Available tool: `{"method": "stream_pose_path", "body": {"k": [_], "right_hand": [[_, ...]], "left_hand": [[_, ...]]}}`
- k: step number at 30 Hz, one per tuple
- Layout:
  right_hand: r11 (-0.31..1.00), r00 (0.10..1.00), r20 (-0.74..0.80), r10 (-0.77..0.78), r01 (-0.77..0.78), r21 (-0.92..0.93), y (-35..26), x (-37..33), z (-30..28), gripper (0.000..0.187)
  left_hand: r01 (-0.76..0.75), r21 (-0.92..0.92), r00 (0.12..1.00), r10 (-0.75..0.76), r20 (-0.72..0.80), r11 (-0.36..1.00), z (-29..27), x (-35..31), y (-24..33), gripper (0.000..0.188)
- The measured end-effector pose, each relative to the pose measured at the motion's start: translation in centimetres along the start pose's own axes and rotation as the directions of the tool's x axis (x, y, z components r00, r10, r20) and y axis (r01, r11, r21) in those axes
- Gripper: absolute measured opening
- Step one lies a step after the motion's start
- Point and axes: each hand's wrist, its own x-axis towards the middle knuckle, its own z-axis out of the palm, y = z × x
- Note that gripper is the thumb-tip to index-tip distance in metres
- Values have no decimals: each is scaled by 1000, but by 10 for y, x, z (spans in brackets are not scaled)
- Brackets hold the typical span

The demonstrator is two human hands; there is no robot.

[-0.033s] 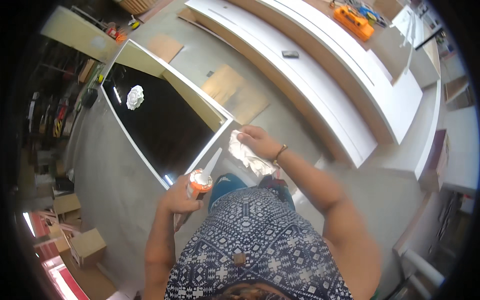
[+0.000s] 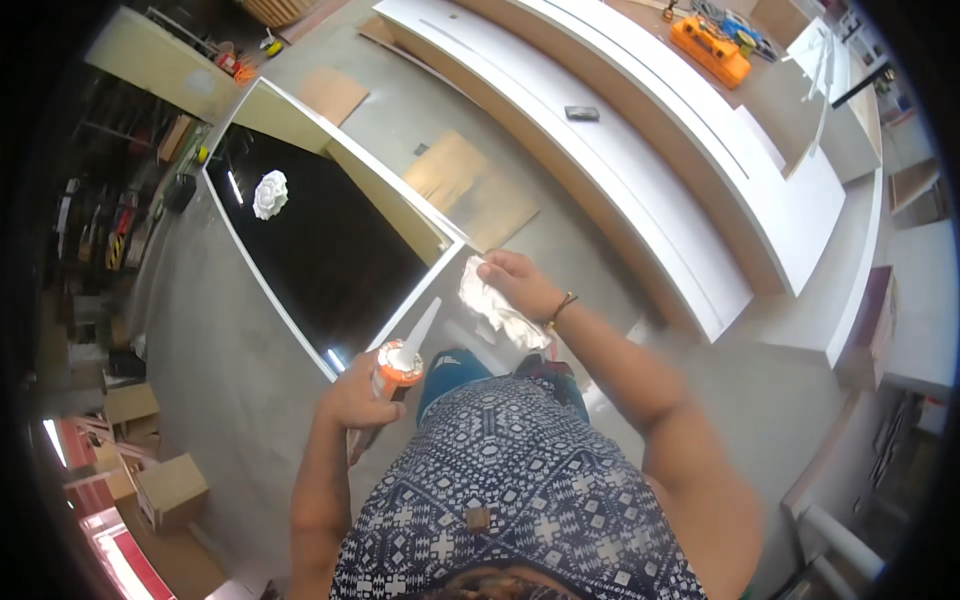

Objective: The person applies sealant to the edge of a mirror using a sealant gun and wipes the surface with a cloth.

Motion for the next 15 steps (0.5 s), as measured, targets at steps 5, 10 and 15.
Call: {"method": "stream_pose_path", "body": {"k": [5, 10, 15], "right_hand": [[978, 999, 21, -40, 44, -203, -46, 13, 11, 30], [876, 914, 316, -256, 357, -323, -78, 59, 63, 37], [885, 918, 335, -213, 326, -333, -73, 87, 47, 30]], "left_hand": [[40, 280, 999, -41, -4, 959, 17, 18, -38, 58], [59, -198, 947, -118, -300, 978, 18, 16, -90, 49], [94, -133, 994, -86, 63, 987, -1, 64, -98, 44]]}}
